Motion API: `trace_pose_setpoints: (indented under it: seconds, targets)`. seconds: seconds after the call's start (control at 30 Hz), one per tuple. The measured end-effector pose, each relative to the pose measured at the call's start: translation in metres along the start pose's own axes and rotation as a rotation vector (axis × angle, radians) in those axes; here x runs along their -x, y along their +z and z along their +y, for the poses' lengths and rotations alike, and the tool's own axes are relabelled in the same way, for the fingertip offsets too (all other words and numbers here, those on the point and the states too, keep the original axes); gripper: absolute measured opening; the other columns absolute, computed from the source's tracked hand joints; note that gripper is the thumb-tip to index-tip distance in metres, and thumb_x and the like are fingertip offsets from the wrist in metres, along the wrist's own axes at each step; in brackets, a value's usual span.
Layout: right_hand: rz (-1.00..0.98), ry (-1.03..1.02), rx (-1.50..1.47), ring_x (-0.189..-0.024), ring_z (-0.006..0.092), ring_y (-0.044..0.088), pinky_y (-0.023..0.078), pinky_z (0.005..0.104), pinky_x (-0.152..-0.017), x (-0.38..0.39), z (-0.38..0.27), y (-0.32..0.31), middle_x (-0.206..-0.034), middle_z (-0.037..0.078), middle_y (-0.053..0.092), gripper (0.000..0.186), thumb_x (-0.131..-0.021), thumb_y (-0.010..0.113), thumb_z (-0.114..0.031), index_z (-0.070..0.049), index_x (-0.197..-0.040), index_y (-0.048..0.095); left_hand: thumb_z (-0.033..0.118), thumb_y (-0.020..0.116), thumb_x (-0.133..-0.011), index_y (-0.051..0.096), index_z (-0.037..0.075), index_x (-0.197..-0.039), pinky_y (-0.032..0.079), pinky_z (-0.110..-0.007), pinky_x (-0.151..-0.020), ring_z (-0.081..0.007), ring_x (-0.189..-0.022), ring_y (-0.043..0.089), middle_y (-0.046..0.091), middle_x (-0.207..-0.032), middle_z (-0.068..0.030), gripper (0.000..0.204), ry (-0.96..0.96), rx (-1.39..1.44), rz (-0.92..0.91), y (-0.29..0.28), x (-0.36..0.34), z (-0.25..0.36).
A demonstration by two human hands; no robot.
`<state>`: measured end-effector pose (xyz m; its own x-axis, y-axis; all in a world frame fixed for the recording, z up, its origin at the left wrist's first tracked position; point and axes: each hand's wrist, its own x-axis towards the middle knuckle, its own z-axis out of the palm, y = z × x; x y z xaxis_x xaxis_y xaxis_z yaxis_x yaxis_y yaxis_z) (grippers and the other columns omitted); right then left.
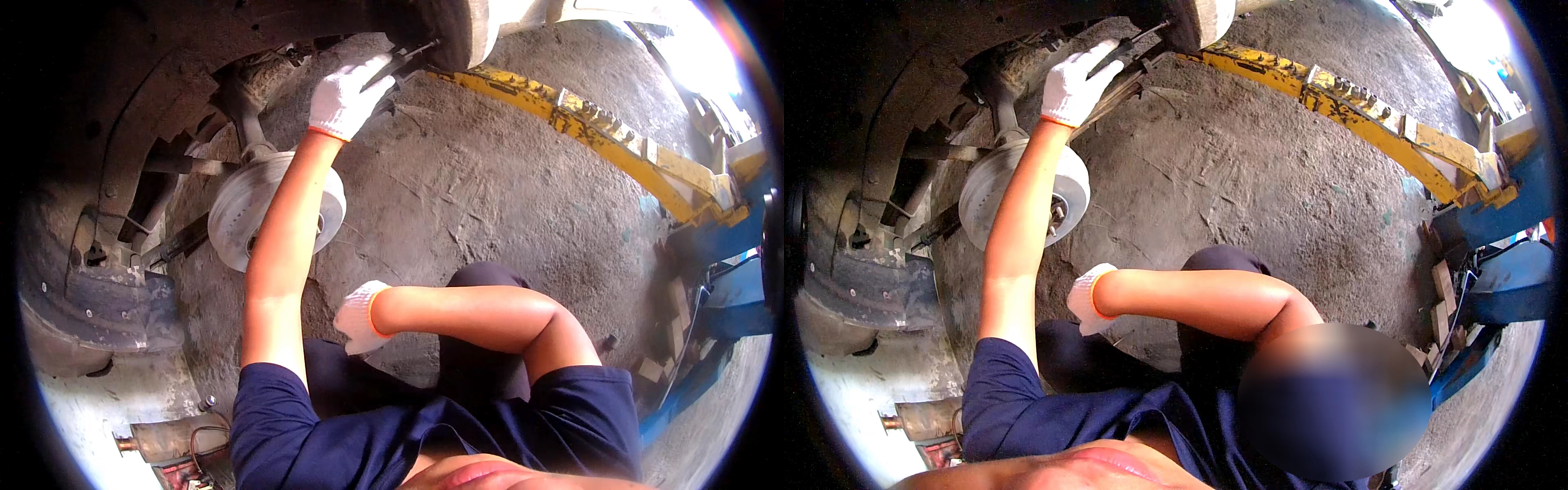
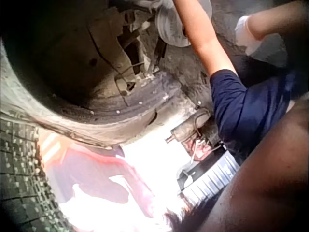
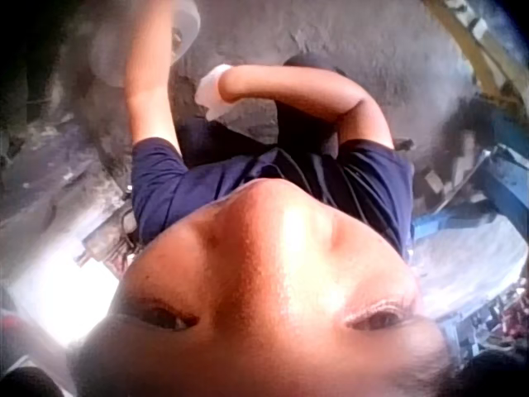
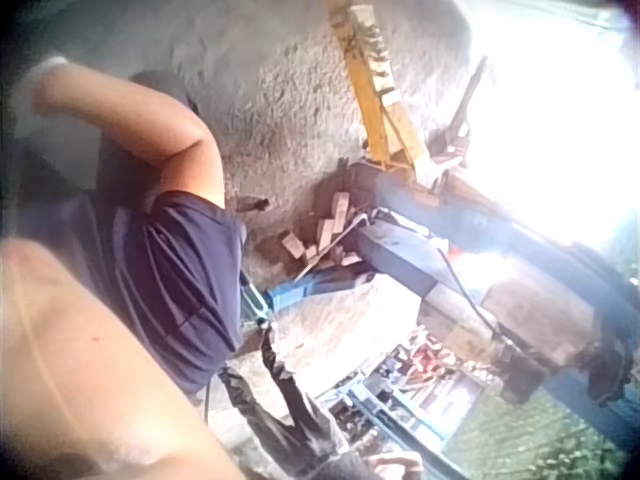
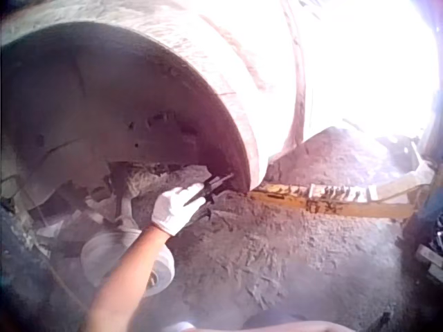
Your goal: The person uses a screwdriver to loosen and remove bolts from the wheel arch liner and brake assembly. They then detach the wheel arch liner and place it on the floor. Finally, they retrieve a socket from a tool tray.
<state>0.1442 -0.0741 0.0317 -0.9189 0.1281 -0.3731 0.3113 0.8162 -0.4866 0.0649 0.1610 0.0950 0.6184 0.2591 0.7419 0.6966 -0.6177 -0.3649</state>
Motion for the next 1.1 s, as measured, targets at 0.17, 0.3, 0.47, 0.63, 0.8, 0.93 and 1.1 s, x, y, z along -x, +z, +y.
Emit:
trace_pose_setpoints:
  seconds: [0.17, 0.3, 0.47, 0.63, 0.8, 0.93, 1.1]
  targets:
    - [-0.02, 0.001, 0.017, -0.093, 0.0344, 0.067, 0.053, 0.0457, -0.077, -0.001, -0.003, -0.002, -0.097, 0.017, 0.07, 0.045, -0.08, 0.054, -0.04, -0.003, -0.102, 0.07, 0.036, 0.069, -0.083, 0.07, 0.024, -0.105, 0.052, -0.031, -0.057, -0.0188, -0.061, 0.058, 0.07, -0.096, -0.0035, 0.025, 0.258, -0.248, 0.042, 0.0, -0.004, -0.024]
    - [-0.01, -0.013, -0.001, -0.095, 0.0334, 0.067, 0.053, 0.0452, -0.078, 0.004, -0.005, 0.0, -0.1, 0.015, 0.07, 0.045, -0.081, 0.054, -0.04, -0.005, -0.105, 0.069, 0.041, 0.07, -0.082, 0.068, 0.021, -0.113, 0.053, -0.033, -0.059, -0.0234, -0.062, 0.061, 0.067, -0.082, -0.0092, 0.037, 0.124, -0.202, 0.046, 0.01, 0.0, -0.031]
    - [-0.006, -0.041, -0.013, -0.095, 0.0328, 0.067, 0.053, 0.0448, -0.078, 0.014, -0.005, -0.006, -0.1, 0.015, 0.07, 0.043, -0.081, 0.056, -0.039, -0.006, -0.106, 0.069, 0.04, 0.068, -0.086, 0.071, 0.009, -0.106, 0.055, -0.038, -0.076, -0.0321, -0.087, 0.069, 0.07, -0.095, -0.0172, 0.037, -0.24, 0.133, -0.071, -0.002, -0.007, -0.009]
    - [0.013, -0.094, 0.006, -0.094, 0.0332, 0.067, 0.053, 0.0446, -0.078, 0.015, -0.005, -0.01, -0.099, 0.016, 0.07, 0.041, -0.081, 0.057, -0.037, -0.005, -0.103, 0.071, 0.042, 0.068, -0.085, 0.07, 0.01, -0.106, 0.055, -0.039, -0.065, -0.0335, -0.071, 0.068, 0.069, -0.081, -0.0161, 0.038, -0.108, 0.107, 0.033, 0.0, -0.009, -0.006]
    - [0.034, -0.141, -0.003, -0.094, 0.0335, 0.068, 0.054, 0.0453, -0.078, 0.012, -0.017, -0.005, -0.098, 0.016, 0.07, 0.04, -0.08, 0.056, -0.034, -0.004, -0.102, 0.071, 0.047, 0.069, -0.082, 0.068, 0.021, -0.113, 0.049, -0.033, -0.045, -0.019, -0.045, 0.053, 0.046, -0.056, -0.0022, 0.04, 0.254, -0.384, 0.076, 0.012, 0.002, -0.03]
    - [0.025, -0.213, -0.002, -0.095, 0.0328, 0.067, 0.053, 0.0447, -0.078, 0.024, -0.018, -0.007, -0.1, 0.017, 0.07, 0.04, -0.079, 0.056, -0.032, -0.005, -0.104, 0.071, 0.043, 0.072, -0.08, 0.072, 0.018, -0.103, 0.052, -0.033, -0.051, -0.0216, -0.053, 0.061, 0.061, -0.066, -0.0038, 0.034, 0.193, -0.243, 0.136, 0.013, -0.011, -0.029]
    - [-0.009, -0.139, -0.007, -0.096, 0.0328, 0.067, 0.053, 0.0446, -0.079, 0.021, -0.008, -0.01, -0.1, 0.016, 0.07, 0.04, -0.08, 0.056, -0.033, -0.005, -0.105, 0.07, 0.037, 0.074, -0.081, 0.074, 0.01, -0.092, 0.054, -0.034, -0.059, -0.0248, -0.069, 0.069, 0.069, -0.074, -0.0112, 0.029, -0.071, 0.07, 0.115, 0.0, -0.018, -0.003]
